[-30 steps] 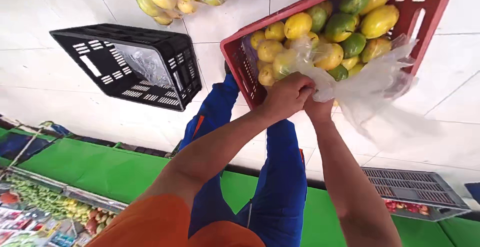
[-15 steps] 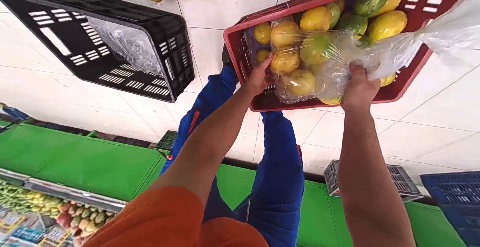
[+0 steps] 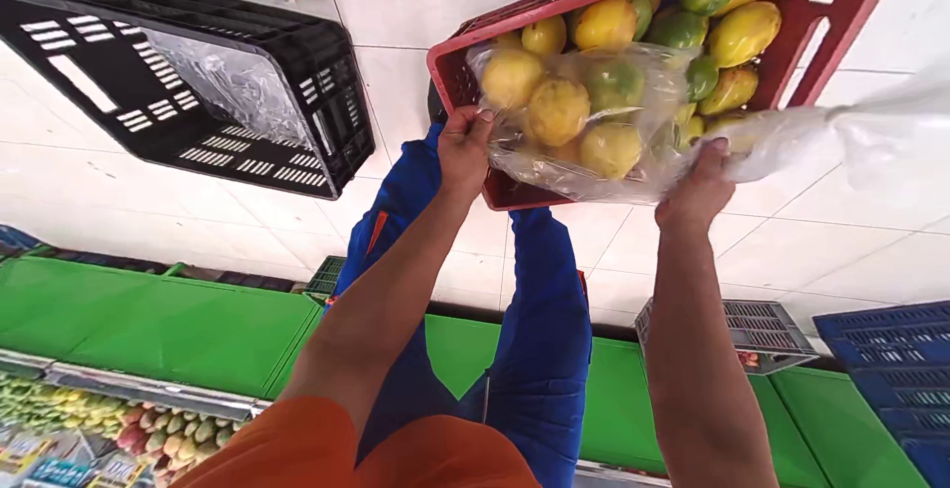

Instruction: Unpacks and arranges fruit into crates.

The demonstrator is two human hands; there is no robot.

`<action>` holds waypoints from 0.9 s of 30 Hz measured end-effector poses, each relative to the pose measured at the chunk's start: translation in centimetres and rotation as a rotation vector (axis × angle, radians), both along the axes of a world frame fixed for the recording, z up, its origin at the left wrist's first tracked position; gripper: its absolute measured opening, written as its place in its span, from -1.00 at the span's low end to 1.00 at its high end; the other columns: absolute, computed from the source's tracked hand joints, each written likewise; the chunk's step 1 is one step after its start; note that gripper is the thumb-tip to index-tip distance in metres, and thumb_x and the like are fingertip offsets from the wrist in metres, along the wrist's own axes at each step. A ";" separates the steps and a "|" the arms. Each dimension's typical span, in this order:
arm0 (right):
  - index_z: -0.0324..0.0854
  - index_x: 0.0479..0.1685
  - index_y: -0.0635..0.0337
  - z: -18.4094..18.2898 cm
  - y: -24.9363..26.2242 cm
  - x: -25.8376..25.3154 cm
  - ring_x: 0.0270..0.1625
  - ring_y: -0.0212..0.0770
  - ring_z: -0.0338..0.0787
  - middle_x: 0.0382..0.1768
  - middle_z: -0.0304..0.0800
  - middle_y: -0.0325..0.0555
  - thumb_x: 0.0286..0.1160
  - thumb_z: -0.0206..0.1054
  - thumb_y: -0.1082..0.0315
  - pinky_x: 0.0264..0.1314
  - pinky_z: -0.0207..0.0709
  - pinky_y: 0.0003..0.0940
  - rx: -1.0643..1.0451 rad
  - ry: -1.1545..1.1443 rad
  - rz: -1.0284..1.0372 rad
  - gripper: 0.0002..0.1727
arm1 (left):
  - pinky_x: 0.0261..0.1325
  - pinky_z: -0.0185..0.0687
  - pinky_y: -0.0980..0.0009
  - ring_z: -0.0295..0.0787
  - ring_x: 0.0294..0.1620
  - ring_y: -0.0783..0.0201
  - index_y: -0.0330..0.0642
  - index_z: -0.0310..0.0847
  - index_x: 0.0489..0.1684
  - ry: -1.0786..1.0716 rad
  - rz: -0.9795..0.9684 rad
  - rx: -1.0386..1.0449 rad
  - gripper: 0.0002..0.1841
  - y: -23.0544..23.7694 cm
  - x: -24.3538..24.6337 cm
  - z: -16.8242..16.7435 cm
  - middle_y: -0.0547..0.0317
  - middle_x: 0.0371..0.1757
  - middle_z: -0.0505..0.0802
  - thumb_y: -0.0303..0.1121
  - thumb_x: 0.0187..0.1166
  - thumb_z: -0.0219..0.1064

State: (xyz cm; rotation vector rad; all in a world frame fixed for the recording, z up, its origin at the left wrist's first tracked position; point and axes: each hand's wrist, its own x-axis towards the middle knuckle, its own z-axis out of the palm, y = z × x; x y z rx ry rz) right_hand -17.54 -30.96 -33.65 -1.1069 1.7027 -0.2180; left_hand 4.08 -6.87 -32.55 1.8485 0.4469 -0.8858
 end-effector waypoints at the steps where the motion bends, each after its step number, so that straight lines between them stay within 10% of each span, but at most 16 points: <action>1: 0.52 0.34 0.22 0.0 -0.7 -1.2 0.07 -0.18 0.85 -0.01 0.82 -0.08 0.85 0.08 -0.02 0.21 0.77 -0.08 -0.047 -0.012 -0.028 -0.52 | -0.07 0.77 0.30 0.75 -0.19 0.34 -0.14 0.63 0.02 -0.040 -0.007 -0.014 -0.86 0.3 0.8 0.1 0.21 -0.17 0.79 -0.28 0.73 0.32; 7: 0.52 0.35 0.24 2.9 0.0 -7.8 0.09 -0.18 0.85 0.00 0.82 -0.07 0.93 -0.11 0.00 0.25 0.75 -0.11 -0.091 0.034 -0.121 -0.49 | -0.55 0.48 0.61 0.57 -0.50 0.52 0.01 0.64 -0.01 -0.157 -0.150 -0.069 -0.95 3.2 0.0 4.8 0.35 -0.27 0.74 -0.33 0.76 0.29; 13: 0.60 0.24 0.24 0.6 1.4 -6.2 0.01 -0.19 0.87 -0.09 0.84 -0.08 0.86 -0.01 -0.14 0.16 0.79 -0.11 -0.029 0.042 -0.055 -0.42 | -0.17 0.76 0.42 0.73 -0.24 0.42 -0.24 0.68 -0.12 -0.356 -0.475 -0.195 -0.96 3.4 -0.1 6.1 0.23 -0.20 0.78 -0.47 0.66 0.34; 17: 0.61 0.20 0.19 0.9 2.4 -4.4 -0.05 -0.22 0.86 -0.14 0.82 -0.12 0.75 0.15 -0.18 0.08 0.78 -0.13 -0.009 0.079 -0.011 -0.43 | 0.35 0.68 0.27 0.66 0.31 0.19 -0.31 0.71 -0.17 -0.412 -0.655 -0.223 -0.92 5.8 -0.7 5.3 -0.03 0.18 0.71 -0.47 0.64 0.36; 27: 0.43 0.47 0.22 5.9 0.5 -5.0 0.16 -0.15 0.83 0.10 0.80 -0.01 0.93 -0.18 -0.09 0.28 0.74 -0.05 -0.145 -0.161 -0.188 -0.41 | 0.54 0.61 0.05 0.53 0.60 0.04 -0.08 0.68 0.05 -0.479 -0.353 -0.397 -0.87 5.8 0.5 13.1 0.06 0.59 0.59 -0.41 0.75 0.21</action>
